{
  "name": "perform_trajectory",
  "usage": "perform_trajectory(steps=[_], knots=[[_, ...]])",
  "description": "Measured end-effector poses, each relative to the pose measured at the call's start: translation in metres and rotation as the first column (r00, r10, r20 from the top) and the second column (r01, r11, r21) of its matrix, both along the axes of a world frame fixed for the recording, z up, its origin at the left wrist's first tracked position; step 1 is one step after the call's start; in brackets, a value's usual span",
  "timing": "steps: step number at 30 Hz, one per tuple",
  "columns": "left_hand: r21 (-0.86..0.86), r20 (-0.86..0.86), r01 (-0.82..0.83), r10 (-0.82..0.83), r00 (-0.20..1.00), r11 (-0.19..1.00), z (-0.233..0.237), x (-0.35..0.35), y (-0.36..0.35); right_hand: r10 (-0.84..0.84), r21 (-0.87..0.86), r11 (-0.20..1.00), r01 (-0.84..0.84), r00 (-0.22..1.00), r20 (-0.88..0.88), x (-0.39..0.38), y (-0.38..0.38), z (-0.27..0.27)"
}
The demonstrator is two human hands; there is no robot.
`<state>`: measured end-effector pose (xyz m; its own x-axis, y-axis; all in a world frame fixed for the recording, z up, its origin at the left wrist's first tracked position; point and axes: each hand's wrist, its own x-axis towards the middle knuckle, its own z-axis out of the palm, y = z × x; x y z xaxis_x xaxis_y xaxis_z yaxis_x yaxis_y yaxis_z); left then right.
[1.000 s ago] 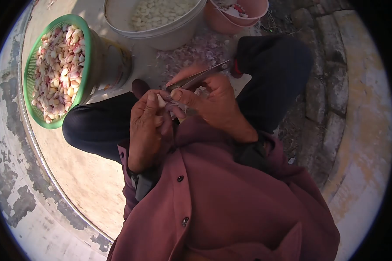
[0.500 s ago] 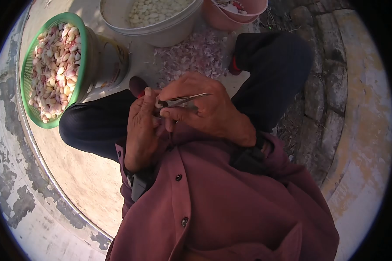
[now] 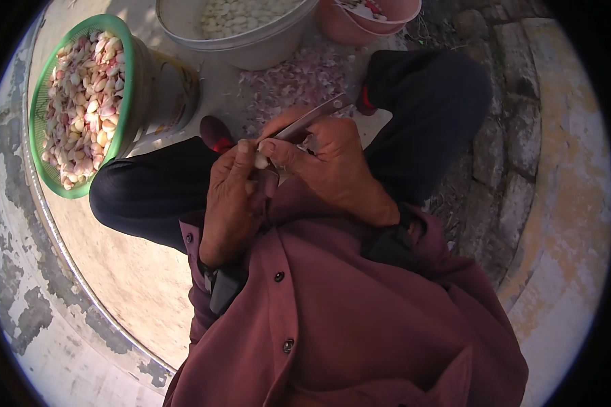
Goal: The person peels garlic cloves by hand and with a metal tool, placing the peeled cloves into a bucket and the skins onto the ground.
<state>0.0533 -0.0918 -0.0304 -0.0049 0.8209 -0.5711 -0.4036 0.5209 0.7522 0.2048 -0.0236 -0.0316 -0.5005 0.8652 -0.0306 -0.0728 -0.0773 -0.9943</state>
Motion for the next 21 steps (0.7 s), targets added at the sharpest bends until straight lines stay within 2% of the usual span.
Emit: perform_trajectory(steps=[3, 5, 12, 15, 17, 21], knots=[[0.030, 0.058, -0.001, -0.001, 0.998, 1.000, -0.003, 0.000, 0.000, -0.029, 0.004, 1.000, 0.029, 0.999, 0.020, 0.001, 0.001, -0.004], [0.019, 0.183, -0.146, 0.140, 0.973, 0.989, 0.004, 0.003, 0.004, -0.041, 0.064, 0.997, 0.040, 0.999, 0.021, 0.001, 0.001, -0.005], [0.123, 0.139, -0.132, 0.115, 0.984, 0.983, -0.010, -0.001, -0.002, -0.022, 0.071, 0.997, 0.019, 0.999, 0.044, 0.002, 0.003, -0.006], [0.097, 0.141, -0.078, 0.064, 0.988, 0.992, -0.010, -0.004, -0.002, -0.084, 0.112, 0.991, 0.074, 0.993, 0.085, 0.002, 0.010, -0.013], [0.003, 0.234, -0.075, 0.072, 0.970, 0.997, 0.001, -0.007, 0.000, -0.301, 0.130, 0.949, 0.287, 0.947, 0.109, 0.008, 0.020, -0.025], [-0.024, 0.274, -0.175, 0.175, 0.946, 0.984, -0.001, -0.003, 0.004, -0.302, 0.094, 0.952, 0.292, 0.945, 0.121, 0.014, 0.022, -0.021]])
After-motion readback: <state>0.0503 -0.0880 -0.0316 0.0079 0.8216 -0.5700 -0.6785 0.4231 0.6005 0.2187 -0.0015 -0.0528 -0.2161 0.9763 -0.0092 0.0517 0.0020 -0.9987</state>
